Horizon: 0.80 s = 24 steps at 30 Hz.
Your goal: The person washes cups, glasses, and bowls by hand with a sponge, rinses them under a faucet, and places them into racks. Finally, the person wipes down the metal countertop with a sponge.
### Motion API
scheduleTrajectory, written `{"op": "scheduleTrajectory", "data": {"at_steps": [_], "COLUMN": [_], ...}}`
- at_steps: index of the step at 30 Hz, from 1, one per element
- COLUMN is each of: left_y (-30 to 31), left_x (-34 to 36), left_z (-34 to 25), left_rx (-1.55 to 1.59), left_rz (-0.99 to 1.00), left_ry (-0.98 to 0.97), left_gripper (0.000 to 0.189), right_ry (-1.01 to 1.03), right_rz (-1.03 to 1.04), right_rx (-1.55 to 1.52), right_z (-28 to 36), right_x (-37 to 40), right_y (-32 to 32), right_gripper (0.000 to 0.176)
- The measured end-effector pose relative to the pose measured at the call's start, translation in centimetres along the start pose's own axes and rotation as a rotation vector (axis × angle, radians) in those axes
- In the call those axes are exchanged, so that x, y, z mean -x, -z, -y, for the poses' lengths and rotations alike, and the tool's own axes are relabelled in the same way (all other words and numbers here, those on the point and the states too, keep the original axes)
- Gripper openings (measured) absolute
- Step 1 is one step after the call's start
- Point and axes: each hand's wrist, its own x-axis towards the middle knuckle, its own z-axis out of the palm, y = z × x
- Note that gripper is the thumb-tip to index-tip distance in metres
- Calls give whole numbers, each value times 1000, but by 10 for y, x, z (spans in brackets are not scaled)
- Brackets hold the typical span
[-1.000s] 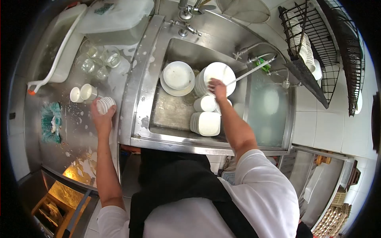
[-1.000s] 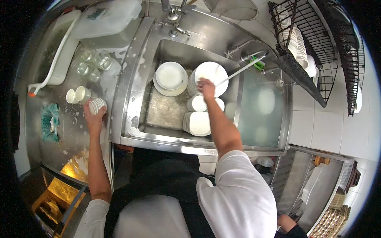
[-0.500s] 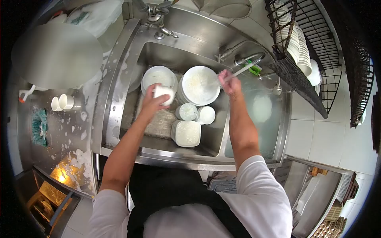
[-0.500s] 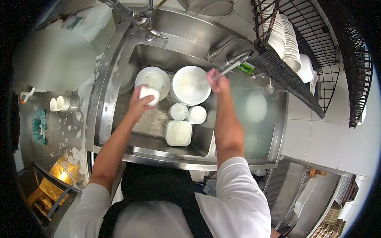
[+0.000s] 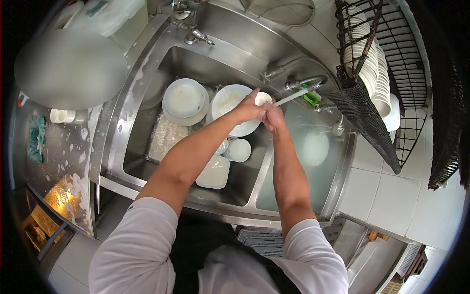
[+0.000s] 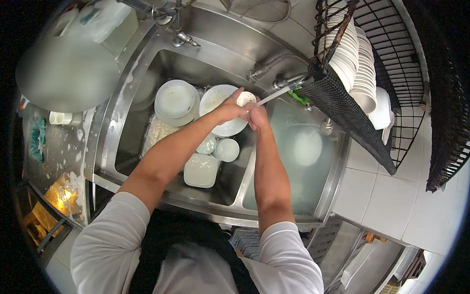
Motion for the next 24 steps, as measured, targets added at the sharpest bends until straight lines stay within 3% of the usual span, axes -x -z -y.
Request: {"op": "scheduleTrajectory", "data": {"at_steps": [1,2,4,5,6,8,9,10,11,14,15,16,17,18,20,21,22,24], "left_y": [-6,-7,-3,-3,-2,-3,-1,2,3,-13,-31,-41,-32,-26,-13,-3,0,1], "left_x": [-16,-26,-32,-37,-33,-36,-44,-52,-58,-60,-48,-43,-41,-40,-36,-36,-35,-36], "left_z": [26,43,54,59,48,47,53,55,58,54,41,37,31,25,11,10,10,15], "left_rx": [174,174,-199,-198,-256,-306,-310,-317,-317,-276,-37,201,375,380,430,448,447,414], "left_rz": [-33,-34,-254,-256,-293,-333,-360,-389,-394,-401,-403,-399,-224,-221,-65,72,71,254], "left_ry": [-21,-21,-66,-64,-25,17,20,18,17,102,147,190,262,261,362,431,428,350], "left_gripper": [85,85,59,59,47,37,33,31,31,43,52,62,73,73,79,78,78,73], "right_ry": [0,1,-26,-53,-56,82,81,33,-18,112,114,62,5,5,294,293,332,368], "right_rz": [-45,-89,-135,-183,-182,-312,-307,-231,-157,-145,-139,-232,-330,-332,42,42,91,138], "right_rx": [36,74,190,304,305,951,953,699,445,404,407,730,1053,1058,920,922,941,959], "right_z": [-1,-2,-4,-5,-15,-41,-38,-29,-22,-16,-9,0,7,5,-2,3,16,23], "right_x": [-2,-4,-15,-22,-36,-63,-59,-50,-42,-35,-38,-44,-45,-45,-45,-35,-21,-12], "right_y": [0,1,3,4,12,34,32,29,24,20,17,17,17,21,31,27,19,15], "right_gripper": [48,43,41,40,40,39,39,51,64,70,70,67,64,64,68,68,68,68]}}
